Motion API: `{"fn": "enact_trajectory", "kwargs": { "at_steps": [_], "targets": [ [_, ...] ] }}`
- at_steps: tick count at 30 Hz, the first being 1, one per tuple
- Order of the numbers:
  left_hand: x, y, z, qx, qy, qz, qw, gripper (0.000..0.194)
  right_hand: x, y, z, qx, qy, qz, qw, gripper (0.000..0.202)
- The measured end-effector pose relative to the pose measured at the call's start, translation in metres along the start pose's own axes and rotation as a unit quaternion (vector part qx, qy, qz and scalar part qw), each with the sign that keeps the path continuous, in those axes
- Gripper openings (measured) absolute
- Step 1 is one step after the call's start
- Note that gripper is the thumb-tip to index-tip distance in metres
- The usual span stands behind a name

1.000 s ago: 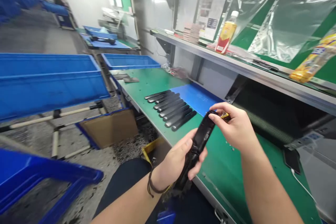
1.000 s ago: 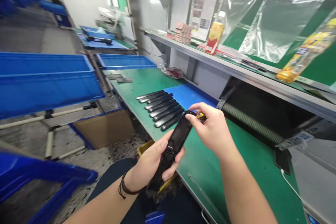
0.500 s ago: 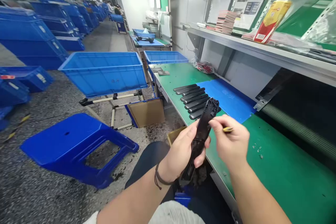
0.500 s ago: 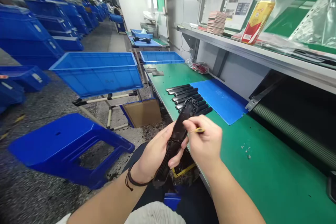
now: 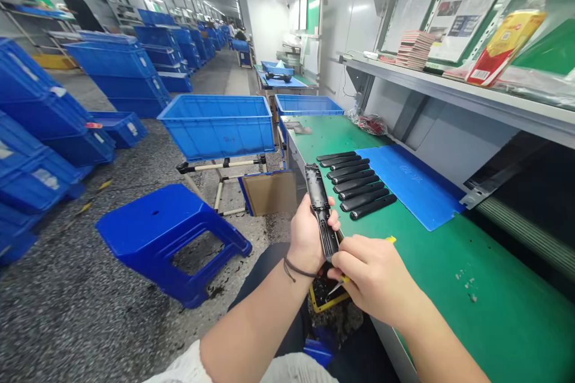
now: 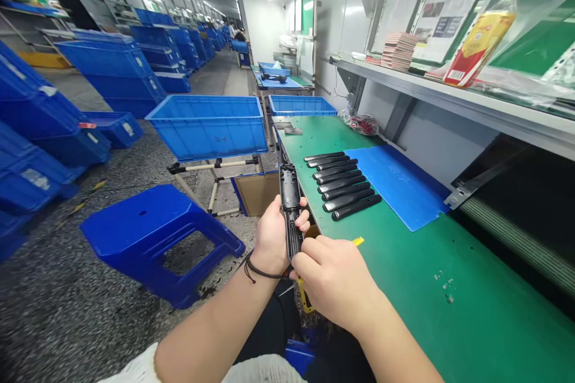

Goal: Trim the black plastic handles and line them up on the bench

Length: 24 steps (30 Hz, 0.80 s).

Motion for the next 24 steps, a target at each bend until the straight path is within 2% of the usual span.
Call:
{"fn": "enact_trajectory", "kwargs": {
  "at_steps": [4,7,9,14,16,19,22,24],
  "targets": [
    [-0.005,0.005,0.001,-0.003,-0.006,-0.025,1.0,0.038,-0.007,-0.003,-0.007,0.019,0.046,0.026,0.998,0.032],
    [-0.008,0.008,0.004,-0.005,-0.038,-0.067,0.997,0.033,-0.007,-0.003,-0.006,0.009,0.0,0.015,1.0,0.03],
    [-0.008,0.01,0.006,-0.03,-0.07,-0.091,0.993,0.03,-0.002,-0.002,-0.002,-0.014,-0.063,0.017,0.998,0.025],
    [-0.012,0.026,0.005,-0.134,-0.14,-0.17,0.966,0.028,0.015,0.001,0.013,-0.122,-0.186,0.123,0.967,0.015],
    [-0.013,0.034,0.002,-0.178,-0.177,-0.171,0.953,0.033,0.015,0.002,0.016,-0.158,-0.198,0.15,0.956,0.013],
    [-0.011,0.04,-0.004,-0.217,-0.24,-0.155,0.934,0.041,0.009,0.002,0.02,-0.19,-0.235,0.157,0.94,0.011],
    [-0.002,0.042,-0.007,-0.237,-0.309,-0.138,0.911,0.048,0.001,0.001,0.022,-0.224,-0.267,0.151,0.925,0.013],
    [0.007,0.046,-0.004,-0.262,-0.374,-0.118,0.882,0.05,-0.002,-0.001,0.021,-0.251,-0.279,0.143,0.916,0.017]
  ]
}}
Point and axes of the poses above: each hand's wrist, its own y-axis away from the middle knuckle, its own x-axis out of the back of the hand, z = x × y, the point moved 5 cm from there along -y, towards the middle knuckle, and after that the axes turned 3 degrees about -z, right-handed, at the moved point
